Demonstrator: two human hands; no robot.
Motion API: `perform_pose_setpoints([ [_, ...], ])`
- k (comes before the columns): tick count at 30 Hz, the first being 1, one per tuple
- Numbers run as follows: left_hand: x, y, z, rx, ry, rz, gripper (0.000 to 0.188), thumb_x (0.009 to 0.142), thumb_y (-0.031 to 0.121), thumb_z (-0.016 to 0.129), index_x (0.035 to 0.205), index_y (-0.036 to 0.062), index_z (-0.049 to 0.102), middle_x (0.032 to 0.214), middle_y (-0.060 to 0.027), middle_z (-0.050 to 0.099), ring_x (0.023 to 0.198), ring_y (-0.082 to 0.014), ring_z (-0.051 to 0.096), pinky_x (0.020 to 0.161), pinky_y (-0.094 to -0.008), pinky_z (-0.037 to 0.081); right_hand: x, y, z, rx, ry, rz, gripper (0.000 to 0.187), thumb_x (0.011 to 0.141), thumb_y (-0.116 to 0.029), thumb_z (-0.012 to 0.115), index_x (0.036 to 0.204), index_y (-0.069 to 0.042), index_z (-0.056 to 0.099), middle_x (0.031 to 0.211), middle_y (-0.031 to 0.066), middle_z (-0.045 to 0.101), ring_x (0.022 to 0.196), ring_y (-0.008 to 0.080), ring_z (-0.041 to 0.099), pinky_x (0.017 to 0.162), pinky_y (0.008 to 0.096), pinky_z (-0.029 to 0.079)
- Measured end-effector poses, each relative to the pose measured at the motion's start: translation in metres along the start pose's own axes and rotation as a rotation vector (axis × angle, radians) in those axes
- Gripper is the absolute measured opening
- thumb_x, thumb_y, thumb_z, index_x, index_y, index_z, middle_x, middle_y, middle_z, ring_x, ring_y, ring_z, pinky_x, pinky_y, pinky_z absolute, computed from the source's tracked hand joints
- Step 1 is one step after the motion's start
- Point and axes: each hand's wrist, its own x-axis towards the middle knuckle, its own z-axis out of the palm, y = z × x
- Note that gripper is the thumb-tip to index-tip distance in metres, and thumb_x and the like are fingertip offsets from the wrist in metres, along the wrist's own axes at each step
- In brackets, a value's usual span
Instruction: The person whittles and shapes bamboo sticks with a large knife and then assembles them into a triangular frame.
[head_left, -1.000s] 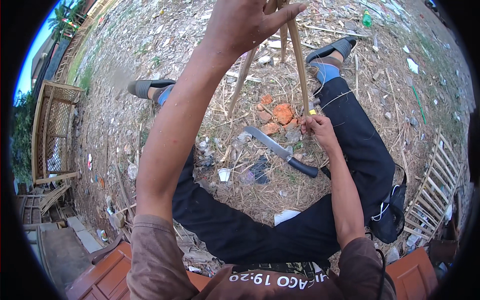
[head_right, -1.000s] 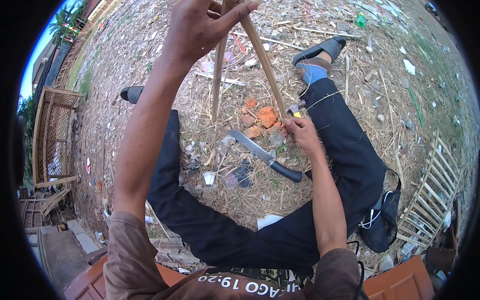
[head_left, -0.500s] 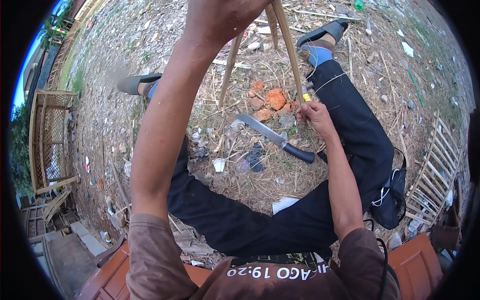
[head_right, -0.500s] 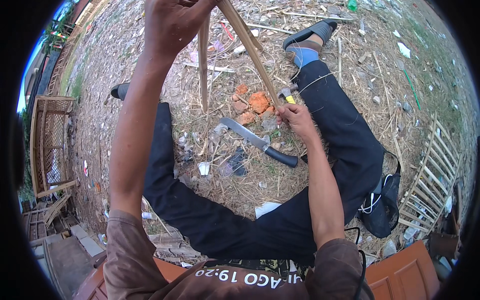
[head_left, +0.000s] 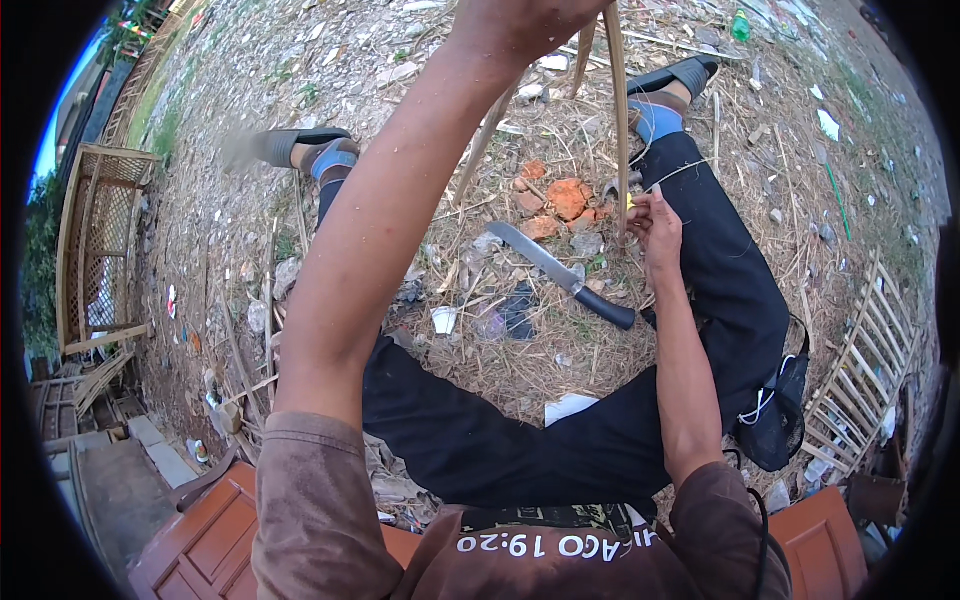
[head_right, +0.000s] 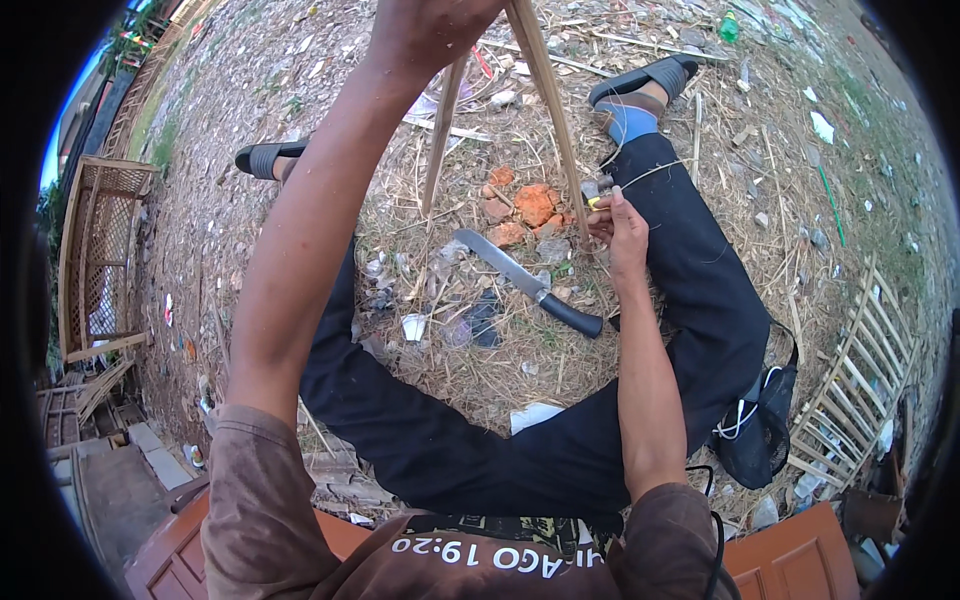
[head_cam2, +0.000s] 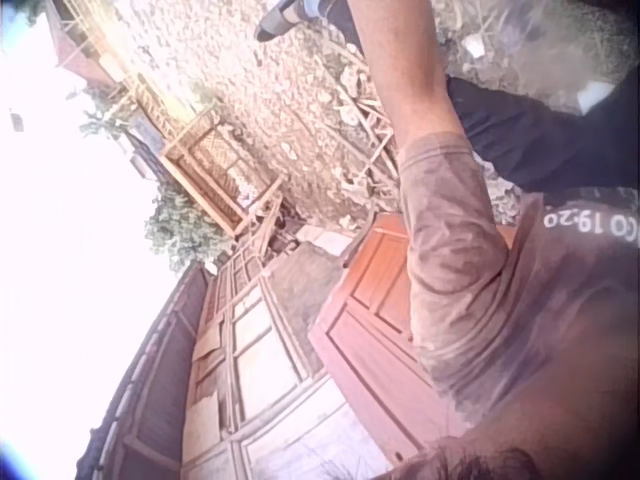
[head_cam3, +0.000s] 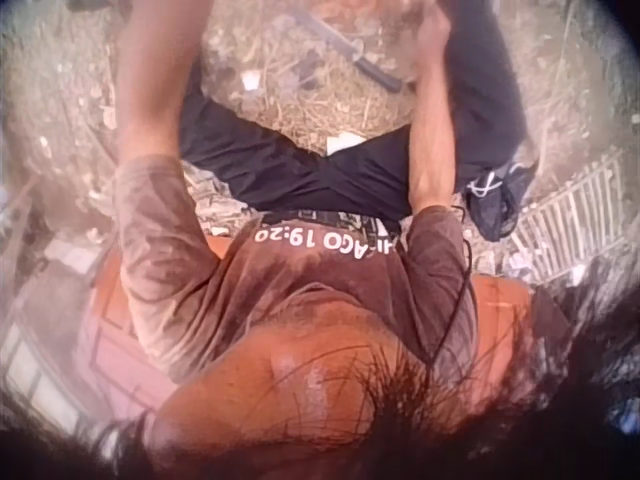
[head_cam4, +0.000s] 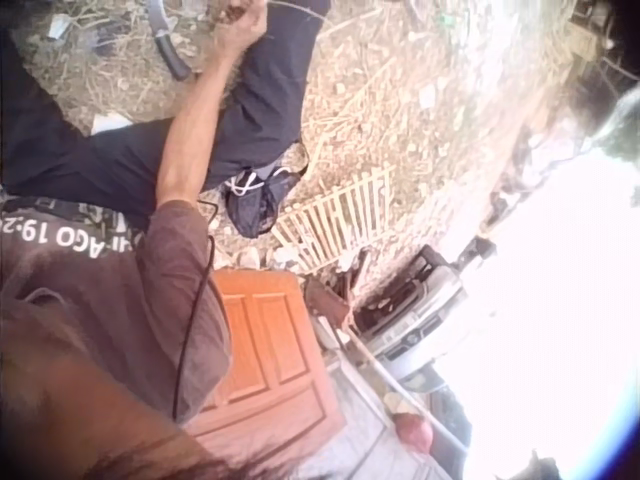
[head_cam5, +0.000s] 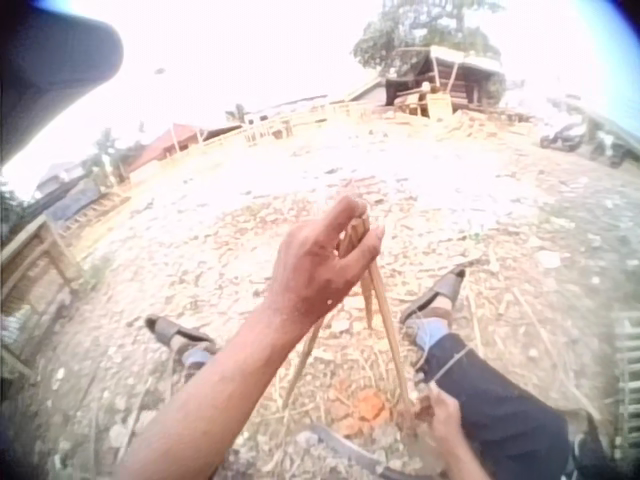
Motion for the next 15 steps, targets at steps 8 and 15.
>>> perform_pose_setpoints([
  [8,0.0,0.004,-0.005,-0.041,-0.016,0.0,0.019,0.093,0.024,0.058,0.093,0.0068,0.051,0.071,-0.0119,0.063,0.061,-0.029,0.064,0.051,-0.0383,0.05,-0.003,-0.057,0.03,-0.112,0.132,-0.219,0.026,0.099,-0.029,0.055,0.098,-0.003,0.061,0.069,0.0,0.058,0.062,0.0061,0.055,0.059,0.0204,0.047],
  [15,-0.009,-0.001,-0.005,-0.016,-0.174,-0.165,0.033,0.095,0.037,0.057,0.11,0.0077,0.054,0.078,-0.0122,0.065,0.065,-0.0263,0.066,0.052,-0.0371,0.051,0.009,-0.222,0.125,-0.138,-0.037,-0.838,0.029,0.099,-0.025,0.056,0.109,0.001,0.061,0.084,0.0046,0.064,0.081,0.0097,0.062,0.071,0.0255,0.05],
])
